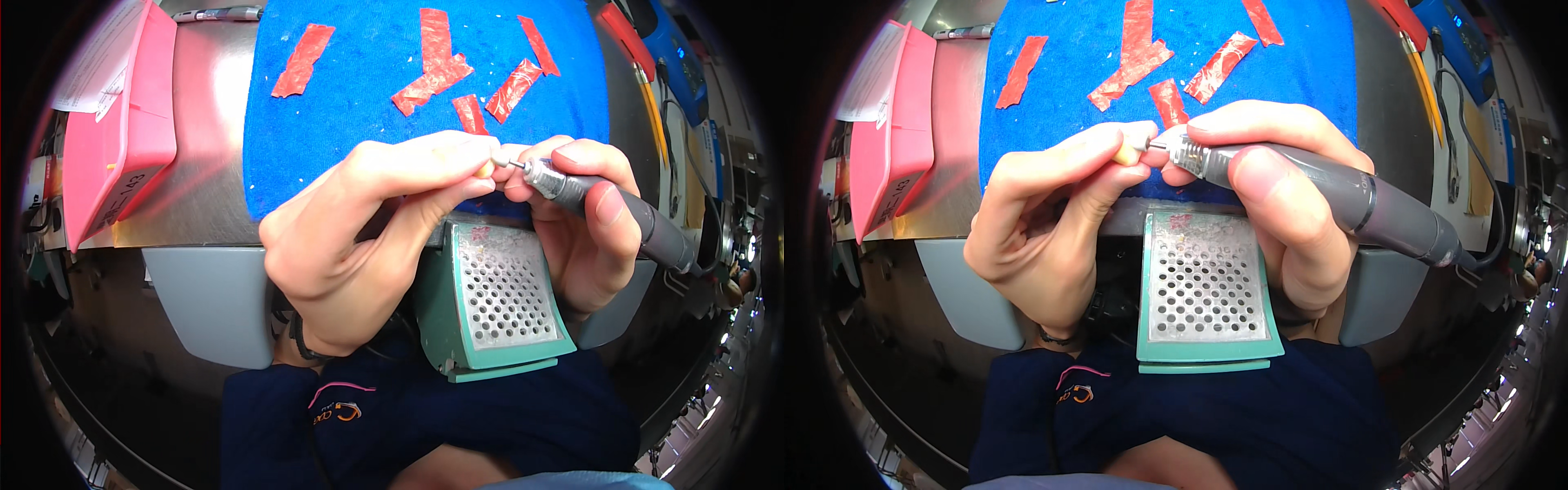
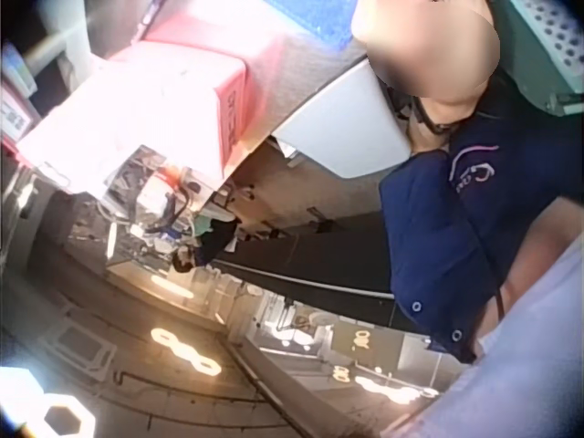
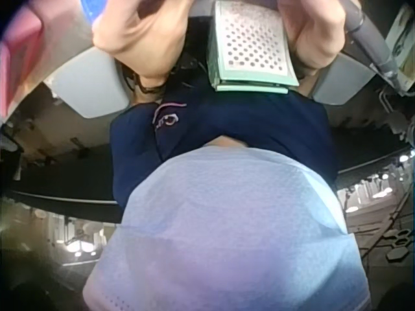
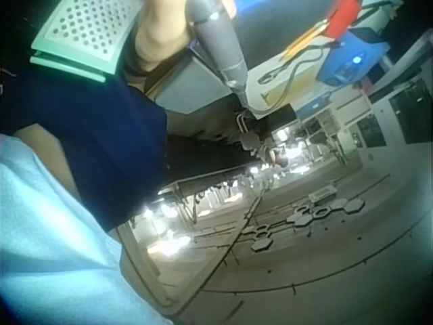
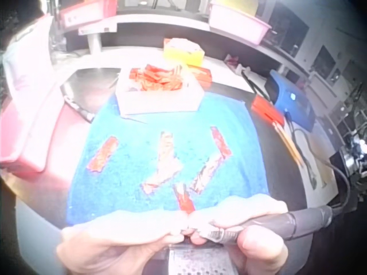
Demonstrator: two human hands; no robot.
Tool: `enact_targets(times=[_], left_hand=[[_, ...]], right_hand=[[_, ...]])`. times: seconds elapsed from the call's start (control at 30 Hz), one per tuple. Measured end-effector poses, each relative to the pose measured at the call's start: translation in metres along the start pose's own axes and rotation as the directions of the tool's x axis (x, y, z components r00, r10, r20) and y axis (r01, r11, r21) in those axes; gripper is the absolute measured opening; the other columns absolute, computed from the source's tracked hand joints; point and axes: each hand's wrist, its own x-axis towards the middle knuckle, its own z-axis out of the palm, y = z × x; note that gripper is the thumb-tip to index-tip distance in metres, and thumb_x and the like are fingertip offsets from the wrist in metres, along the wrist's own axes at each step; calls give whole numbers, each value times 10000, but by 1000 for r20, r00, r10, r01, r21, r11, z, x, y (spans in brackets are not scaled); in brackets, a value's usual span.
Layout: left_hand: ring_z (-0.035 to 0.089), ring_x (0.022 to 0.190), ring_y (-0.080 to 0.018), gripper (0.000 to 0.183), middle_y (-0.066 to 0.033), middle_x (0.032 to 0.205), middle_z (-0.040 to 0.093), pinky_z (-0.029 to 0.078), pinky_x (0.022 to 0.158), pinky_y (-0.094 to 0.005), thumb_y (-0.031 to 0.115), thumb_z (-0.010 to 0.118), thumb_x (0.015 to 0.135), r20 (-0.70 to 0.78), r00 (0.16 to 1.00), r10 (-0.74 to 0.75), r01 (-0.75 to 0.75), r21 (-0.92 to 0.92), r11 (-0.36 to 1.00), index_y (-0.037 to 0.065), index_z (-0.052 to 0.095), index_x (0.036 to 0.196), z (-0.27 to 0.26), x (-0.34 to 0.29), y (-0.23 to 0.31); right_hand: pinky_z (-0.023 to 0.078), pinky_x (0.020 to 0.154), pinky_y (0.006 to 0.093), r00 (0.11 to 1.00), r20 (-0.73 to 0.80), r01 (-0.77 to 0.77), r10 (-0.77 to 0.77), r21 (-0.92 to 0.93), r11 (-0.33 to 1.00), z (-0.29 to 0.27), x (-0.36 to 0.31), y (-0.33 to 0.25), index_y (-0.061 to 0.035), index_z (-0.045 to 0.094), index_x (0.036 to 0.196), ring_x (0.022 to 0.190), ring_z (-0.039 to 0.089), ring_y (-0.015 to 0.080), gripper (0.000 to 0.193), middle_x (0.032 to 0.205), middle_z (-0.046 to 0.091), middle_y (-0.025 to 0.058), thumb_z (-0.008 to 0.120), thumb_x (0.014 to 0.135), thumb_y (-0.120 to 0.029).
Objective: Grinding and fitting a dental prosthetic on a model using a hand-held rotary tool.
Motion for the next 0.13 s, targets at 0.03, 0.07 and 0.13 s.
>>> enact_targets(times=[0.03,0.07,0.13], left_hand=[[714,930,-257,222,-225,972,709,585,864,-342,-168,681,818,2,1000,3,-3,17,1000,-82,622,1014,0,0,1],[714,931,-256,223,-226,975,709,585,862,-341,-167,680,820,2,1000,6,-6,36,999,-82,622,1018,-1,-1,1],[714,935,-269,229,-228,993,709,586,860,-349,-166,675,825,28,999,27,-28,48,998,-79,623,1030,-3,0,0]], right_hand=[[439,1013,473,1000,0,3,-3,8,1000,0,0,0,55,513,1232,1063,580,345,364,1073,591,265,438,1004,-218],[438,1014,474,1000,0,6,-6,17,1000,0,0,1,56,513,1232,1062,580,344,364,1074,591,266,437,1004,-217],[438,1014,474,1000,2,10,-10,16,1000,-1,0,2,55,514,1233,1062,580,344,364,1076,590,267,436,1004,-217]])
